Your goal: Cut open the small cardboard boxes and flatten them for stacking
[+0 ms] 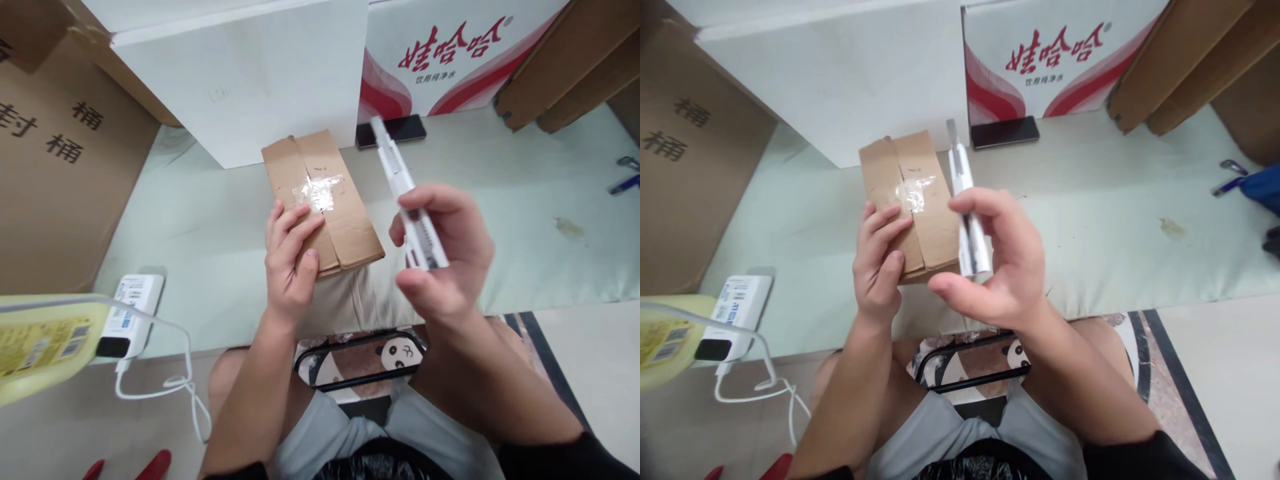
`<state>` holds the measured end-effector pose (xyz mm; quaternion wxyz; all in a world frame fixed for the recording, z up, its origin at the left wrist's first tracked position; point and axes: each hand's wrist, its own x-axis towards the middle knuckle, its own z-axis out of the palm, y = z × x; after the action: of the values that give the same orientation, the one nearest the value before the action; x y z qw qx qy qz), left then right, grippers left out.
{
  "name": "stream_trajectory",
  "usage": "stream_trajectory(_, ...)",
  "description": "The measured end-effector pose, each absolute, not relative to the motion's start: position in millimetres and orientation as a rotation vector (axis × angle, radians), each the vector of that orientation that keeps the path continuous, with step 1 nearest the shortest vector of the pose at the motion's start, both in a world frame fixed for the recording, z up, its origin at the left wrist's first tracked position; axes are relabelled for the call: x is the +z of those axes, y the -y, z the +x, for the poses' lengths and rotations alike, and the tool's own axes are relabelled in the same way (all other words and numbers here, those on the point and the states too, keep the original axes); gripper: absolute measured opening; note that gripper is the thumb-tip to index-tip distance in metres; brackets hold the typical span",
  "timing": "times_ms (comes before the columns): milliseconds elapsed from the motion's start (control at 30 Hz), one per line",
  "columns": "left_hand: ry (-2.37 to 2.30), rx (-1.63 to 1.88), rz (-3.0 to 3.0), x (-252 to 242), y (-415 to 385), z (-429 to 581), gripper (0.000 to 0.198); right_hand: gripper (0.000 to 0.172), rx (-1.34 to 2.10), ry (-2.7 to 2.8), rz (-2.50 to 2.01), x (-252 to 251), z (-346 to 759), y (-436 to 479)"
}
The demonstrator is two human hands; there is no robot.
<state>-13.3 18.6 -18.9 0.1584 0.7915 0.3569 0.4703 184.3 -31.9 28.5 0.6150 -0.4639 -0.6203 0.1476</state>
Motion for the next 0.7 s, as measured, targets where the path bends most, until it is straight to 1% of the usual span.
stream_trajectory(100,-1.021,1.354,2.251,-20,-19,-13,0.037,0.022,0.374,1.56,-1.026,30,177,32)
stream_trajectory(133,-1.019,1.355,2.252,-20,-19,-13,0.037,0.013,0.377,1.587,-1.027,31,175,32)
stream_trajectory(167,-1.014,1.356,2.256,-20,-19,-13,0.038,0.009,0.374,1.602,-1.036,32,172,32)
stream_trajectory(300,-1.013,1.346,2.267,-19,-17,-13,0.039,0.012,0.348,1.612,-1.123,33,167,33)
stream_trajectory(500,-1.014,1.337,2.279,-17,-17,-13,0.039,0.028,0.339,1.641,-1.267,30,168,34)
stream_trajectory(700,-1.042,1.33,2.301,-19,-18,-13,0.041,0.03,0.285,1.668,-1.313,28,168,32)
